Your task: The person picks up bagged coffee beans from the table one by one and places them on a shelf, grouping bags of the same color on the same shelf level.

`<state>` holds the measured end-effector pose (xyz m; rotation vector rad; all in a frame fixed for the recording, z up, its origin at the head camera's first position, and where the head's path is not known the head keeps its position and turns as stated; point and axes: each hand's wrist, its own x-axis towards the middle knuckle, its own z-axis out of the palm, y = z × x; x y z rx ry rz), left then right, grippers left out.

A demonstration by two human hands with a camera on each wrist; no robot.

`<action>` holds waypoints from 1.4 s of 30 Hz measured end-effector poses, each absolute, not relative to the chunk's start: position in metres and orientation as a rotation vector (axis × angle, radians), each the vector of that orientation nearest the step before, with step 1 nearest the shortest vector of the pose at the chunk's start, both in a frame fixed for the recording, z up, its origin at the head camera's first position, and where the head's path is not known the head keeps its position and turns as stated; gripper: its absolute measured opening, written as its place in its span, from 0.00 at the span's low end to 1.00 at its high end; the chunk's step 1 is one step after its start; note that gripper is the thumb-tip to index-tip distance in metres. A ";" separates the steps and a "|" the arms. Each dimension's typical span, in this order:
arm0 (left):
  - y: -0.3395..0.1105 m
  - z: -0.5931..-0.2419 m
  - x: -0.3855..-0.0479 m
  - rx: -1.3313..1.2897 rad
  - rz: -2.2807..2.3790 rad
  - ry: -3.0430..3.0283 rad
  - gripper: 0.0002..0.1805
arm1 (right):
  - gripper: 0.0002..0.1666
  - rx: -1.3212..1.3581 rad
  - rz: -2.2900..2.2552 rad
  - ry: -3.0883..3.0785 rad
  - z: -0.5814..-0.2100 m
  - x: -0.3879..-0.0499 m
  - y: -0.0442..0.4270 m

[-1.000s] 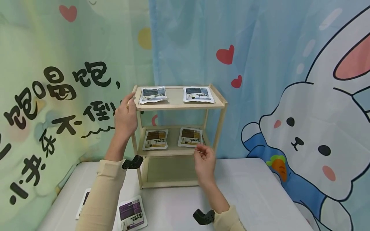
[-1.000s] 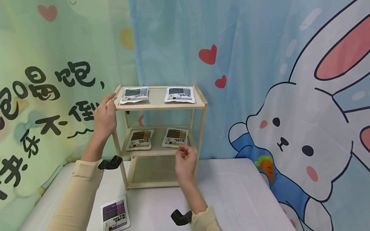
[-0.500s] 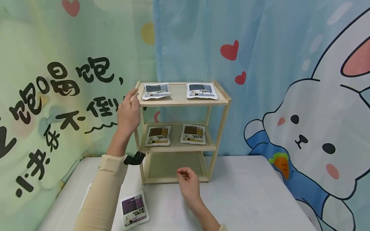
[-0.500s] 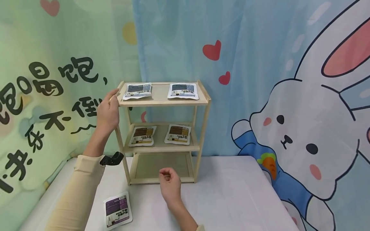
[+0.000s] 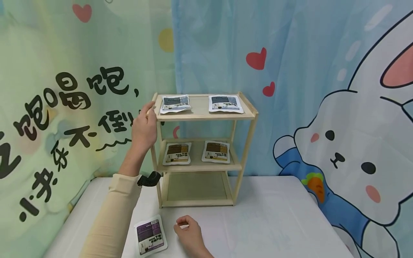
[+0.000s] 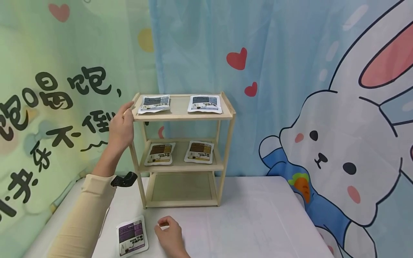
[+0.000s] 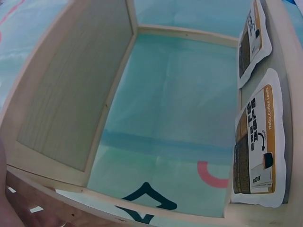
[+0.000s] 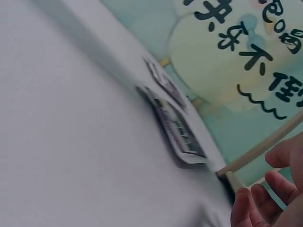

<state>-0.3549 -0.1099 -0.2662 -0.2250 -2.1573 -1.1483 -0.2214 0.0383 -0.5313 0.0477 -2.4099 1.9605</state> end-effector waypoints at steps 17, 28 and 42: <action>-0.128 -0.265 -0.336 -0.399 -1.343 -2.134 0.27 | 0.05 0.013 2.113 -2.414 -0.549 -0.209 0.060; -0.174 -0.301 -0.301 -0.327 -1.425 -2.245 0.25 | 0.07 0.104 2.075 -2.459 -0.501 -0.215 0.112; -0.192 -0.395 -0.255 -0.222 -1.529 -2.366 0.21 | 0.03 0.284 1.669 -2.216 -0.389 -0.215 0.186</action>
